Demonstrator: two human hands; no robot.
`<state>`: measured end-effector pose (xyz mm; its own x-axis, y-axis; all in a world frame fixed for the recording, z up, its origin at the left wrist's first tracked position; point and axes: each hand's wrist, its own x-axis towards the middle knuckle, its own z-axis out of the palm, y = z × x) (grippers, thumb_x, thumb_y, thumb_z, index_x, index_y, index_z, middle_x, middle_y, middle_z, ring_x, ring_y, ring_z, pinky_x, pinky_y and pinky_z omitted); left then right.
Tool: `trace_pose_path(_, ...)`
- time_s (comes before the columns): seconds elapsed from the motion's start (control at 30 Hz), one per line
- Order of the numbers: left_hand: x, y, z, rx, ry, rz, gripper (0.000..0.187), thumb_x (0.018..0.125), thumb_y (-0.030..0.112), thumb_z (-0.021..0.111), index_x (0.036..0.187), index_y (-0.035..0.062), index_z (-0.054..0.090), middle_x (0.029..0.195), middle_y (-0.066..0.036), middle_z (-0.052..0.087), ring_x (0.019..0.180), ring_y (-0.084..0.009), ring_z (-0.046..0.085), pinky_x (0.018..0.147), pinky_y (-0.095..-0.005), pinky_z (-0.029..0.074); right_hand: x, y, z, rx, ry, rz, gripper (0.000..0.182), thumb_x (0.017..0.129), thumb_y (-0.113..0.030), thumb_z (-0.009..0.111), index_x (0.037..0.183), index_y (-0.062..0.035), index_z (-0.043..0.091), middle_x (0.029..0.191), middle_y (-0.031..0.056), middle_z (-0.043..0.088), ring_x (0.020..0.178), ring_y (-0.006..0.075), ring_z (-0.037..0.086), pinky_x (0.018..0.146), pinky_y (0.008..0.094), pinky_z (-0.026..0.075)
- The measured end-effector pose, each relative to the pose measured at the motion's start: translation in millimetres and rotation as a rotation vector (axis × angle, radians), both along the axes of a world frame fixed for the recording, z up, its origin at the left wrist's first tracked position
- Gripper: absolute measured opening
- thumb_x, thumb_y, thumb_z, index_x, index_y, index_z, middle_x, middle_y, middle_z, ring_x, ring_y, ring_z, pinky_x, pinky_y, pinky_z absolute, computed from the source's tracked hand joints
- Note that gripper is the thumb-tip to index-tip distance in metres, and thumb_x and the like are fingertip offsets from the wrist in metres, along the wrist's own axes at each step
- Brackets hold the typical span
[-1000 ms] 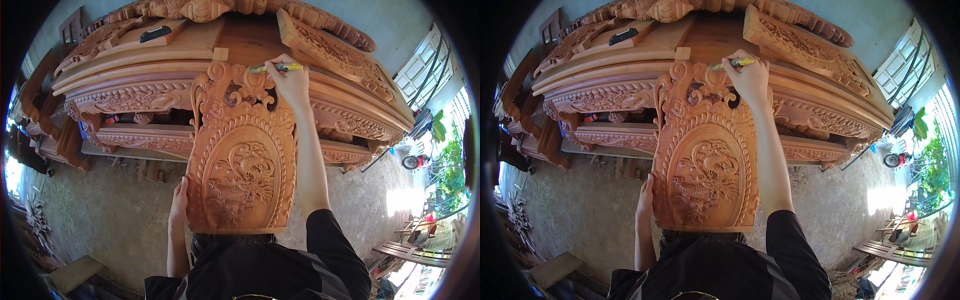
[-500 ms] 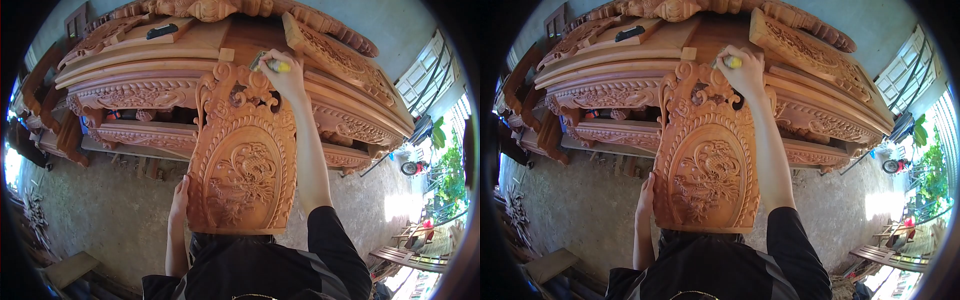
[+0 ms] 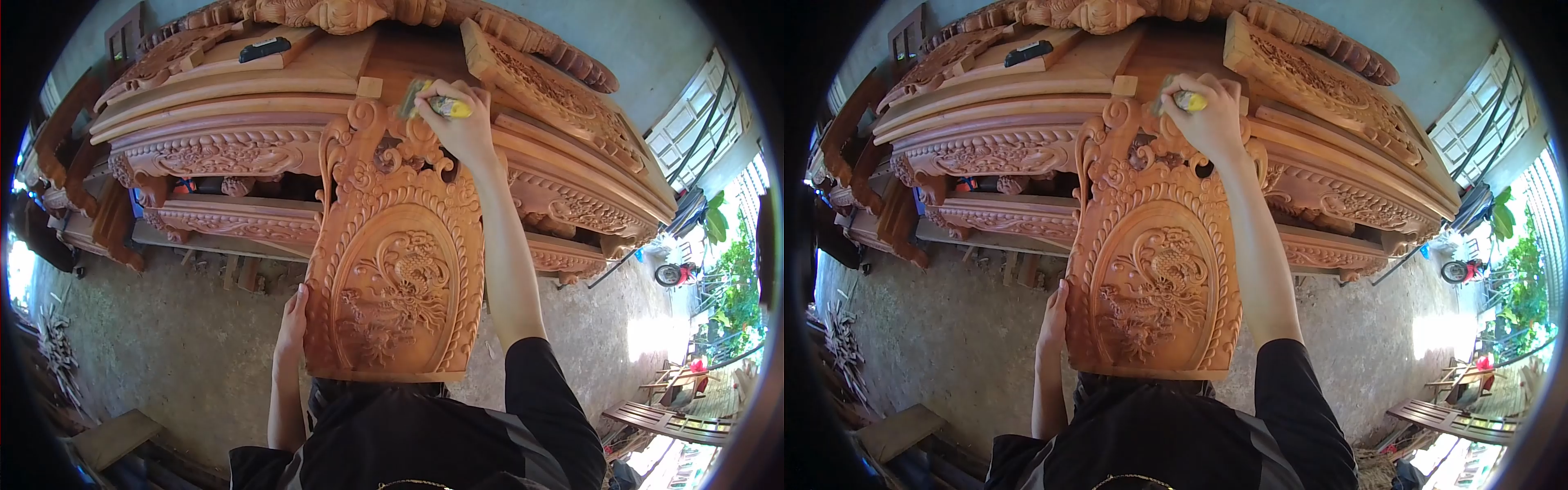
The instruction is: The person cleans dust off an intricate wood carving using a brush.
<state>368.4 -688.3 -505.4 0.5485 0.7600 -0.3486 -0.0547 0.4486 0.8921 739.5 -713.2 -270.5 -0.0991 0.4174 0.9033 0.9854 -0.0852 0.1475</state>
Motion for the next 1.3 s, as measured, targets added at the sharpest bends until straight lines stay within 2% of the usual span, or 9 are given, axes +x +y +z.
trace_pose_path(0.07, -2, 3, -9, 0.002, 0.010, 0.017, 0.048, 0.107, 0.045, 0.047, 0.117, 0.0026, 0.067, 0.085, 0.004, 0.064, 0.069, -0.0025, 0.054, 0.060, -0.0207, 0.045, 0, -4, 3, -0.632, 0.931, 0.457, 0.015, 0.094, -0.018, 0.070, 0.093, -0.0030, 0.069, 0.082, 0.0018, 0.070, 0.064, 0.0077, 0.066, 0.059, 0.0250, 0.049)
trace_pose_path(0.4, -3, 5, -13, 0.024, 0.084, -0.018, 0.048, 0.108, 0.044, 0.044, 0.119, 0.0024, 0.066, 0.087, 0.004, 0.065, 0.071, -0.0022, 0.054, 0.062, -0.0193, 0.044, 2, 4, 3, -0.612, 0.954, 0.474, 0.016, 0.095, -0.020, 0.069, 0.094, -0.0043, 0.069, 0.082, 0.0027, 0.069, 0.066, 0.0089, 0.065, 0.061, 0.0261, 0.050)
trace_pose_path(0.5, -2, 3, -9, 0.013, 0.023, -0.016, 0.048, 0.108, 0.043, 0.044, 0.121, 0.0018, 0.065, 0.093, 0.002, 0.067, 0.076, -0.0029, 0.056, 0.066, -0.0195, 0.045, 1, 10, -3, -0.023, 0.026, -0.040, 0.015, 0.095, -0.020, 0.070, 0.095, -0.0045, 0.070, 0.083, 0.0033, 0.070, 0.068, 0.0096, 0.066, 0.063, 0.0266, 0.050)
trace_pose_path(0.57, -5, 5, -13, 0.029, 0.025, -0.038, 0.048, 0.108, 0.043, 0.044, 0.122, 0.0015, 0.065, 0.096, 0.002, 0.067, 0.079, -0.0032, 0.057, 0.068, -0.0195, 0.046, -3, 8, -3, -0.666, 0.995, 0.605, 0.015, 0.094, -0.020, 0.070, 0.096, -0.0049, 0.070, 0.082, 0.0035, 0.071, 0.070, 0.0102, 0.067, 0.066, 0.0268, 0.051)
trace_pose_path(0.7, -4, 3, -6, -0.002, 0.012, -0.061, 0.049, 0.108, 0.043, 0.045, 0.123, 0.0011, 0.064, 0.098, 0.001, 0.067, 0.082, -0.0040, 0.058, 0.070, -0.0204, 0.047, -13, 33, -22, -0.062, 0.523, 0.069, 0.013, 0.088, -0.028, 0.074, 0.088, -0.0160, 0.070, 0.084, 0.0001, 0.073, 0.085, 0.0205, 0.067, 0.096, 0.0405, 0.038)
trace_pose_path(0.83, -3, 2, -10, -0.020, -0.016, -0.032, 0.047, 0.108, 0.044, 0.045, 0.116, 0.0028, 0.065, 0.088, 0.003, 0.066, 0.074, -0.0040, 0.057, 0.065, -0.0205, 0.047, -30, 35, -23, -0.452, 1.193, 0.562, 0.013, 0.087, -0.029, 0.074, 0.086, -0.0176, 0.069, 0.076, -0.0014, 0.071, 0.081, 0.0213, 0.067, 0.095, 0.0403, 0.037)
trace_pose_path(0.9, 5, -3, 1, -0.029, -0.015, 0.013, 0.046, 0.108, 0.044, 0.045, 0.113, 0.0037, 0.065, 0.084, 0.004, 0.064, 0.071, -0.0035, 0.055, 0.062, -0.0198, 0.046, -35, 45, -29, -0.159, 0.449, 0.229, 0.015, 0.087, -0.030, 0.075, 0.090, -0.0165, 0.070, 0.077, -0.0028, 0.073, 0.077, 0.0185, 0.066, 0.095, 0.0355, 0.037)
trace_pose_path(1.2, -1, 1, -16, -0.015, 0.017, -0.028, 0.049, 0.108, 0.044, 0.044, 0.122, 0.0012, 0.065, 0.095, 0.003, 0.066, 0.075, -0.0024, 0.055, 0.064, -0.0186, 0.044, -55, 63, -17, -0.024, 0.323, -0.169, 0.019, 0.085, -0.032, 0.075, 0.077, -0.0169, 0.067, 0.068, -0.0030, 0.068, 0.073, 0.0186, 0.065, 0.088, 0.0373, 0.038)
trace_pose_path(1.3, 2, -2, -4, -0.001, 0.019, 0.012, 0.050, 0.108, 0.045, 0.044, 0.123, 0.0012, 0.065, 0.096, 0.004, 0.066, 0.074, -0.0015, 0.053, 0.063, -0.0181, 0.043, -50, 63, -16, -0.311, 0.791, 0.382, 0.021, 0.085, -0.033, 0.075, 0.075, -0.0180, 0.064, 0.064, -0.0023, 0.065, 0.071, 0.0189, 0.065, 0.081, 0.0382, 0.038)
